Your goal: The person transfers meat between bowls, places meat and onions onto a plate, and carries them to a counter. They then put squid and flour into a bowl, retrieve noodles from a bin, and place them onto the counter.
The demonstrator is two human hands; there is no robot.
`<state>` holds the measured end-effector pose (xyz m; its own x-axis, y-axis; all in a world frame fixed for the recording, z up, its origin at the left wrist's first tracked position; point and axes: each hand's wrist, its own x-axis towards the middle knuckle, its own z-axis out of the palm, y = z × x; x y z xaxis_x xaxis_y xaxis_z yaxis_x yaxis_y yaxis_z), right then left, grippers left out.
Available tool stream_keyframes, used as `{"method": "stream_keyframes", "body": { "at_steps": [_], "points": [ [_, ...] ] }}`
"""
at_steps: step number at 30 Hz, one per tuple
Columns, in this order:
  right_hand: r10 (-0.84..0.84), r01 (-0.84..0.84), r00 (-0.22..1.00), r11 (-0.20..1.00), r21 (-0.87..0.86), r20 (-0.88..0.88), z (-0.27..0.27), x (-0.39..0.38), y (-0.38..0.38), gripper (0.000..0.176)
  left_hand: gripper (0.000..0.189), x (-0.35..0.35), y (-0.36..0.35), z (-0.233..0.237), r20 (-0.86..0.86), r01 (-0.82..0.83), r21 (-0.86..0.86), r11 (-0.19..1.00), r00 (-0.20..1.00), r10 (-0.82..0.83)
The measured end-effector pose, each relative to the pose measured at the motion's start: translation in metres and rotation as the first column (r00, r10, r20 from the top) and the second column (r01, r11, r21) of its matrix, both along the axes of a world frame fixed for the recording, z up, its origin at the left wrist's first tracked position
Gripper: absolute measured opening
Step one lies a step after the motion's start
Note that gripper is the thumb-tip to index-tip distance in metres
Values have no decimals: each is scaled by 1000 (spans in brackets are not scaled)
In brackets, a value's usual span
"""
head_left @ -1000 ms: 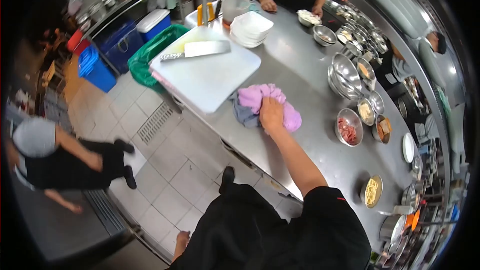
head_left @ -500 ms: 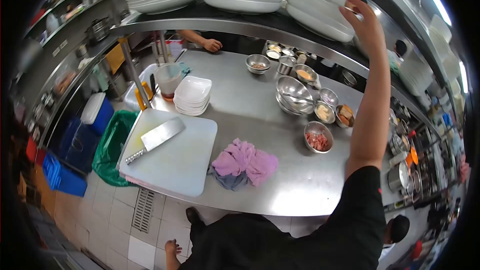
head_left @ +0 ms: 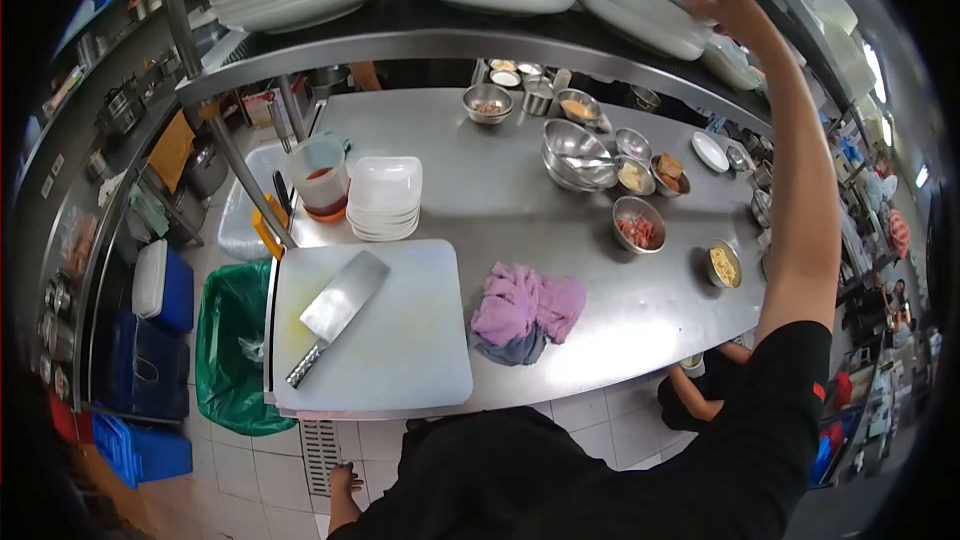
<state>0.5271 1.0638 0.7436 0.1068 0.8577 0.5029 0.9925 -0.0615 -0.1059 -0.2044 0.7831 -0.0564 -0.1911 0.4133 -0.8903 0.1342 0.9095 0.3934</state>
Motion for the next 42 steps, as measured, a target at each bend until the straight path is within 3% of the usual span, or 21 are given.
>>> {"method": "stream_keyframes", "body": {
  "at_steps": [2, 4, 8, 9, 10, 12, 13, 15, 16, 17, 21, 22, 23, 24, 27, 31, 33, 34, 36, 40, 42],
  "points": [
    [-138, 138, 990, 986, 92, 2, 3, 11, -1, 56, 38, -5, 2, -9, -65, 33, -6, 999, 997, -33],
    [56, -58, 998, 983, 175, 16, 5, 33, -22, 60, 38, -11, 4, -24, -43, 22, -99, 995, 999, -27],
    [104, -84, 992, 963, 255, -66, -8, 34, -128, 46, 38, 3, 11, -4, -42, 72, -74, 995, 996, -75],
    [-7, 20, 999, 944, 331, -42, -23, 21, -162, 45, 38, 12, 9, 3, -50, 52, -87, 995, 997, -57],
    [-126, 129, 992, 976, 177, -28, -21, 82, -201, 40, 38, 23, 8, 11, -66, 38, -64, 997, 997, -42],
    [-295, 292, 955, 909, 297, -35, -67, 123, -284, 41, 37, 40, 6, 25, -91, 17, -51, 999, 996, -22],
    [-226, 272, 960, 896, 350, -168, -94, 69, -296, 46, 37, 49, 5, 30, -106, 52, -67, 996, 993, -59],
    [254, -163, 962, 827, 537, -100, -153, 77, -314, 48, 37, 66, 8, 40, -112, 88, -87, 992, 989, -97],
    [400, -352, 909, 887, 298, -115, -160, 65, -310, 47, 37, 73, 10, 43, -116, 87, -93, 992, 988, -97],
    [519, -452, 835, 836, 311, -182, -185, 56, -290, 44, 37, 79, 11, 45, -120, 108, -87, 990, 986, -118],
    [395, -458, 730, 888, 29, -558, -265, -16, -174, 39, 38, 101, 13, 38, -111, 130, -48, 990, 985, -135],
    [435, -485, 690, 871, 76, -578, -297, -27, -140, 35, 38, 108, 14, 40, -99, 128, -21, 992, 987, -129],
    [366, -490, 799, 856, -166, -477, -311, -37, -104, 32, 38, 120, 16, 47, -103, 104, -12, 994, 989, -105],
    [347, -488, 807, 848, -207, -477, -322, -58, -74, 31, 38, 131, 12, 50, -111, 90, -10, 996, 990, -91],
    [517, -548, 737, 834, 63, -436, -412, -87, 24, 35, 38, 156, -2, 43, -80, -14, 94, 995, 997, 22],
    [523, -523, 802, 848, 83, -288, -485, -112, 114, 30, 41, 207, -52, 43, -7, -17, 155, 988, 1000, 19],
    [514, -517, 823, 854, 56, -240, -495, -118, 143, 29, 35, 239, -73, 58, -125, 89, 155, 984, 990, -70],
    [446, -475, 860, 878, -67, -246, -497, -120, 153, 25, 37, 239, -91, 28, -255, 210, 186, 960, 954, -159],
    [380, -430, 891, 882, -193, -248, -517, -118, 177, 23, 40, 265, -93, 80, -350, 365, 200, 909, 893, -282],
    [452, -453, 873, 891, 37, -184, -537, -121, 186, 30, 40, 250, -109, 68, -315, 365, 140, 921, 898, -308],
    [434, -428, 805, 897, 109, -406, -502, -130, 149, 35, 41, 226, -115, 46, -260, 326, 29, 945, 915, -308]
  ]
}}
